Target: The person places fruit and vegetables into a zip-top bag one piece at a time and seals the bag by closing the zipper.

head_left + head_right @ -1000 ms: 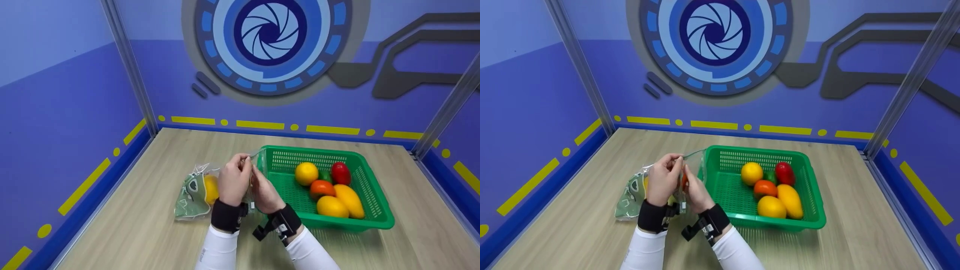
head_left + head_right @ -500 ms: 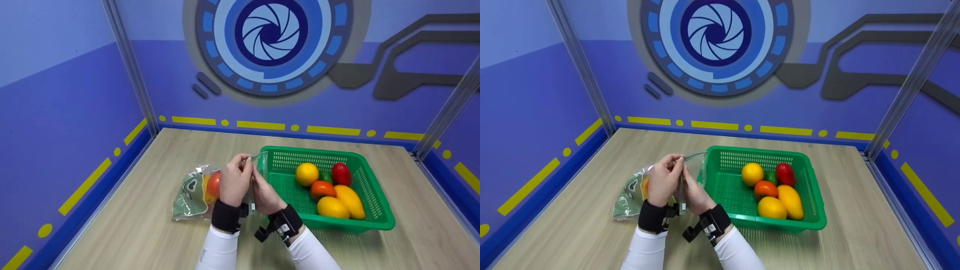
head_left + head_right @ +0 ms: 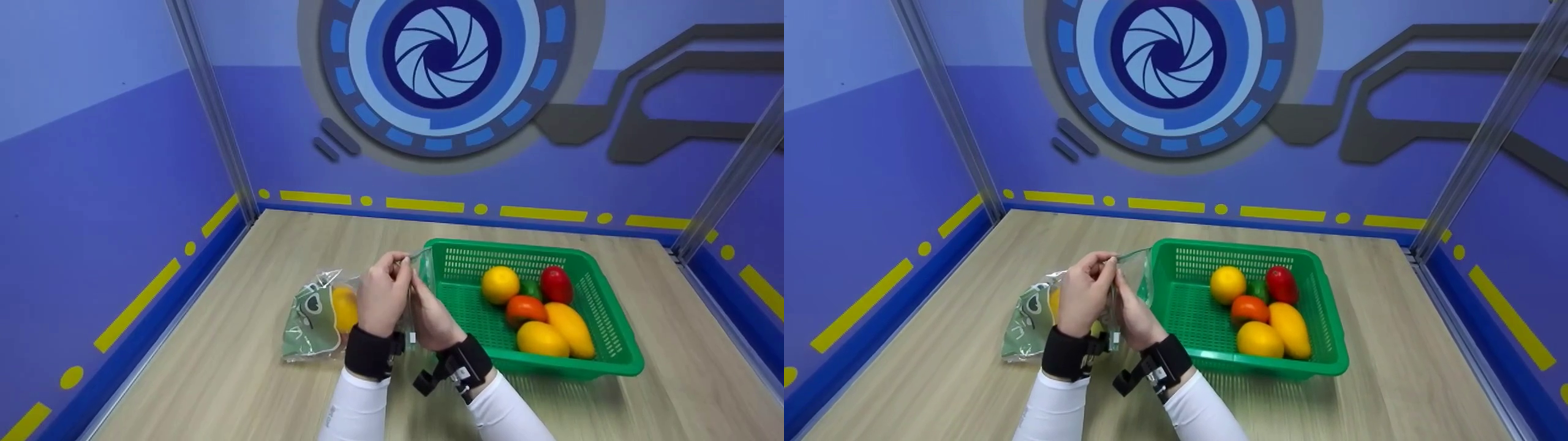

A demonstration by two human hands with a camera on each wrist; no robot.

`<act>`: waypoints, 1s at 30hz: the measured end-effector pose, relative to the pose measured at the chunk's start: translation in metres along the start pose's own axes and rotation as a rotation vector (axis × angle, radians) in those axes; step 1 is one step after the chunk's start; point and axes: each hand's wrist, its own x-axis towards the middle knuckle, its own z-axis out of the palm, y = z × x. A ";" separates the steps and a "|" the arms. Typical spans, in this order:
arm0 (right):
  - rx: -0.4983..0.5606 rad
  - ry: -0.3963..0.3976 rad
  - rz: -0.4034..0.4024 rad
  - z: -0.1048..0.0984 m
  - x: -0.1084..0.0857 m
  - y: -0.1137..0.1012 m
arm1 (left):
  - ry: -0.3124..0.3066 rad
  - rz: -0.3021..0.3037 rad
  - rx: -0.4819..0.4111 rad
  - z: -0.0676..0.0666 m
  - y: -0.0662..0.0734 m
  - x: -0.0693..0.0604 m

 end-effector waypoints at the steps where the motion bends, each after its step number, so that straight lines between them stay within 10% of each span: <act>1: 0.000 -0.003 0.000 0.000 0.000 0.000 | 0.000 -0.001 0.000 0.000 0.000 0.000; 30: -0.203 0.032 0.009 -0.012 -0.018 -0.040 | -0.016 -0.026 0.008 0.000 -0.002 0.001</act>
